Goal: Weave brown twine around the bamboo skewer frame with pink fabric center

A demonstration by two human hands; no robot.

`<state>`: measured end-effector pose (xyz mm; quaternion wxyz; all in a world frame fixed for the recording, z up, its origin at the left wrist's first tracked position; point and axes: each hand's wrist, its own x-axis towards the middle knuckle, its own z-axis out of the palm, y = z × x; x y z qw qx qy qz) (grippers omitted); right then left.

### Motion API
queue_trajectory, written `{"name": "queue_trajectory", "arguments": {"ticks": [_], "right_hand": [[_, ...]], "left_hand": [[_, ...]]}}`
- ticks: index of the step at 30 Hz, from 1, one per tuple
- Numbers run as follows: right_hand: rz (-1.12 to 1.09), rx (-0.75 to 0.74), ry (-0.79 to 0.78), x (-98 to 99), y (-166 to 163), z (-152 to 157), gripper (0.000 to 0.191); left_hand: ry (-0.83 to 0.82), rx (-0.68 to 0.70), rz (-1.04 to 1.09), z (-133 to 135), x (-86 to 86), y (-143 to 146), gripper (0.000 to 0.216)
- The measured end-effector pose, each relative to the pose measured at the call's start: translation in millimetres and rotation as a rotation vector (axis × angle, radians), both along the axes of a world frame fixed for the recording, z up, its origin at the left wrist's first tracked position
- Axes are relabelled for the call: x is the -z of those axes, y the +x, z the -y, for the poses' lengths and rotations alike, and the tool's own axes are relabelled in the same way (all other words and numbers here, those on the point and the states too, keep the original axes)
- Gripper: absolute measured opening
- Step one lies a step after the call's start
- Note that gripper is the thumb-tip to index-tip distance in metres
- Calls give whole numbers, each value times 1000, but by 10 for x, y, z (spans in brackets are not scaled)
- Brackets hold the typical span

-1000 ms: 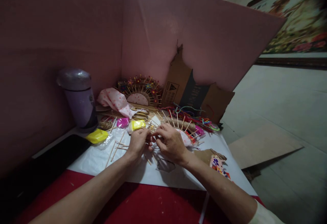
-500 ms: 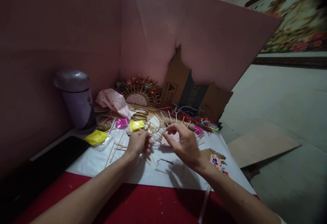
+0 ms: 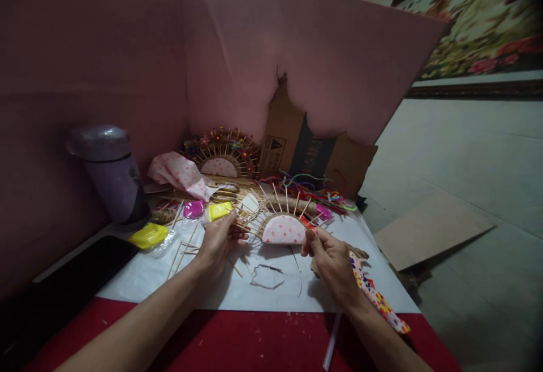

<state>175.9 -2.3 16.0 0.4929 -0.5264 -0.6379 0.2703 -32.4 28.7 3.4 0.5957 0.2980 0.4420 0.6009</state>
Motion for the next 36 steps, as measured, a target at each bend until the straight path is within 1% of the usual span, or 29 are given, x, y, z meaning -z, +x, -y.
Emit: {"name": "queue_trajectory", "arguments": {"ticks": [2, 4, 5, 8, 10, 11, 13, 14, 16, 18, 19, 21, 23, 26, 29, 32, 36], "right_hand": [[-64, -14, -55, 46, 3, -23, 41], [-197, -81, -168, 59, -16, -27, 43], [-293, -126, -256, 55, -29, -20, 43], [-656, -287, -602, 22, -70, 25, 37], [-855, -378, -784, 13, -100, 53, 32], [-940, -404, -845, 20, -119, 59, 29], [-1103, -387, -892, 54, -170, 48, 23], [-1191, -350, -878, 78, -201, 34, 19], [-1355, -247, -784, 120, -258, 1, 9], [-1452, -173, -711, 139, -295, -25, 11], [-1472, -159, -691, 138, -302, -32, 13], [-1470, -169, -651, 121, -299, -37, 16], [-1459, -213, -588, 97, -284, -40, 21], [-1441, -263, -481, 70, -260, -53, 27], [-1403, -223, -416, 51, -235, -62, 31], [-1360, -172, -387, 33, -206, -54, 27], [-1279, -186, -355, 26, -166, -33, 18]], "left_hand": [[6, -9, -23, 6, -15, 7, 21], [13, -18, -38, 11, -35, 18, 21], [16, -21, -40, 14, -46, 24, 21], [45, -9, -22, 18, -65, 33, 21], [74, 9, 5, 19, -65, 31, 21], [85, 19, 18, 19, -63, 29, 21], [99, 36, 28, 25, -64, 29, 21], [102, 42, 24, 31, -70, 32, 21], [123, 50, -1, 51, -96, 43, 22], [148, 57, -28, 77, -137, 55, 24], [162, 62, -34, 90, -159, 58, 24], [198, 75, -33, 111, -198, 58, 22], [237, 98, -23, 126, -223, 53, 19], [277, 151, -33, 143, -225, 56, 18], [286, 198, -51, 165, -196, 77, 19], [288, 227, -73, 184, -168, 96, 20], [256, 211, -95, 189, -172, 103, 21]]}}
